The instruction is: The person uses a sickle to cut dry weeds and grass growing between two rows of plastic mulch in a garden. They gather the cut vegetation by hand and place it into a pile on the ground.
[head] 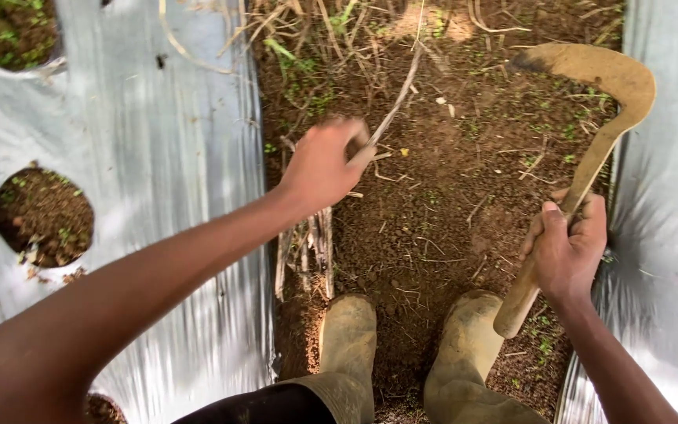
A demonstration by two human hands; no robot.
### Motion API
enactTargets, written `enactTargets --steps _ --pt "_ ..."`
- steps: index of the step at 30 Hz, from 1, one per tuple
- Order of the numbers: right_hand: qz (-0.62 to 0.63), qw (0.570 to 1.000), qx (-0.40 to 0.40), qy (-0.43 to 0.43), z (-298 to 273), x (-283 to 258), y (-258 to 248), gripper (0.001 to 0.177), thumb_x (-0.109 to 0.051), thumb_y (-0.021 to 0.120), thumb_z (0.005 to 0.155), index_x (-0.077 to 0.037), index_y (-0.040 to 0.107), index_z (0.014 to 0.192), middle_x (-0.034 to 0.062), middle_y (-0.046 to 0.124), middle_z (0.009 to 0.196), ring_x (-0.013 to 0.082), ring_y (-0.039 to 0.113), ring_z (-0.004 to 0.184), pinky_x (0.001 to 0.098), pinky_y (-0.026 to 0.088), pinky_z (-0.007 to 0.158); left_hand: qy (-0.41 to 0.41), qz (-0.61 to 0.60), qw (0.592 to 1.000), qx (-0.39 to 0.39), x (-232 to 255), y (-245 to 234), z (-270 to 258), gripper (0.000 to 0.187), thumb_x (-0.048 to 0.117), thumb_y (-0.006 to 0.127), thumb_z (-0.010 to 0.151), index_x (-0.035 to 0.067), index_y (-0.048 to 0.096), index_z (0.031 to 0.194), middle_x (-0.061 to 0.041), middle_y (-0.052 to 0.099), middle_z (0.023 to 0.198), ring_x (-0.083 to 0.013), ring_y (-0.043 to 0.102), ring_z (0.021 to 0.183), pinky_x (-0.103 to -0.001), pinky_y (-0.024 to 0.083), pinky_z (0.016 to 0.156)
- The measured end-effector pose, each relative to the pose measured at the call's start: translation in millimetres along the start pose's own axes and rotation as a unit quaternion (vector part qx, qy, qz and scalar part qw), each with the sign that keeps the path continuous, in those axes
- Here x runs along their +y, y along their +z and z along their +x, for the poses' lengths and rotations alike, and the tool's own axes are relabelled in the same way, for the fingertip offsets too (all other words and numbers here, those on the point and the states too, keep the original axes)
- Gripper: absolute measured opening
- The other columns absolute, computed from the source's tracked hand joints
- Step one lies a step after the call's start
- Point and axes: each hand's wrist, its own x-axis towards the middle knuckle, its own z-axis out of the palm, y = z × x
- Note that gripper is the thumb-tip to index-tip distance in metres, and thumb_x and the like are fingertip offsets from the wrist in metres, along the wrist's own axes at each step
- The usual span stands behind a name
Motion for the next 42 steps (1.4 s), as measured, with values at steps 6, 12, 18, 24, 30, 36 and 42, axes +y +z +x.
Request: enactTargets --steps 6,12,18,24,30,36,42 --pt "-0.029 0.997 -0.06 -0.026 8.0 -1.2 17.7 0.013 0.006 0.037 0.118 -0.006 0.037 0.116 0.0065 0.045 0.067 0.0175 0.044 0.044 0.0313 0.041 0.037 -0.183 -0.03 0.983 -0.008 -42.9 -17.4 -110.0 0.019 0.024 0.057 0.101 0.013 0.068 0.09 -0.014 0.073 0.126 -0.0021 0.036 0.035 -0.017 0.028 0.027" --pt "-0.044 0.997 -0.07 -0.007 7.0 -4.6 26.7 0.012 0.006 0.038 0.119 -0.006 0.04 0.119 0.0076 0.049 0.074 0.0176 0.044 0.044 0.0312 0.042 0.033 -0.211 0.167 0.955 -0.121 -61.9 -16.9 -133.3 0.06 0.065 0.044 0.098 0.014 0.068 0.119 0.001 0.044 0.051 -0.0107 0.051 0.043 -0.031 0.049 0.039" --pt "-0.068 0.996 -0.059 0.016 2.1 3.6 14.3 0.007 0.002 0.039 0.118 -0.004 0.042 0.116 0.0078 0.051 0.072 0.0182 0.047 0.044 0.0315 0.043 0.034 -0.075 0.148 0.983 -0.078 -44.9 -21.5 -62.7 0.017 0.006 0.051 0.099 0.014 0.062 0.089 0.001 0.061 0.064 -0.0043 0.051 0.045 -0.017 0.039 0.035" --pt "-0.072 0.992 -0.057 0.083 5.7 9.7 3.1 0.006 -0.005 0.039 0.116 -0.003 0.044 0.118 0.0099 0.051 0.071 0.0208 0.048 0.046 0.037 0.046 0.037 0.108 0.342 0.934 0.007 -26.4 -26.4 35.9 0.044 0.028 0.065 0.095 0.008 0.053 0.133 -0.024 0.047 0.141 -0.041 0.045 0.134 -0.059 0.035 0.115" --pt "-0.063 0.99 -0.057 0.11 17.0 34.4 -2.0 0.004 -0.007 0.042 0.115 -0.006 0.046 0.117 0.0081 0.052 0.073 0.0194 0.049 0.047 0.0354 0.048 0.037 0.144 0.632 0.762 -0.011 -21.8 -45.5 97.9 0.079 0.06 0.046 0.092 0.034 0.017 0.161 -0.013 0.009 0.169 -0.0395 0.013 0.153 -0.061 0.013 0.121" --pt "-0.05 0.99 -0.062 0.115 22.4 40.6 -4.1 0.008 -0.008 0.041 0.114 -0.005 0.046 0.119 0.0079 0.052 0.068 0.0198 0.049 0.045 0.0363 0.048 0.036 0.03 0.664 0.747 -0.015 -41.7 -74.2 129.2 0.078 0.064 0.046 0.088 0.036 0.026 0.157 -0.009 0.0 0.172 -0.0438 0.001 0.153 -0.066 0.004 0.12" --pt "-0.048 0.991 -0.065 0.109 29.1 59.6 -7.0 0.007 -0.007 0.041 0.114 -0.006 0.047 0.118 0.0073 0.053 0.066 0.0195 0.05 0.042 0.0347 0.047 0.033 -0.009 0.615 0.789 -0.004 -73.7 -94.5 139.1 0.063 0.049 0.057 0.092 0.029 0.035 0.147 -0.024 0.021 0.165 -0.0467 0.034 0.144 -0.062 0.019 0.117"
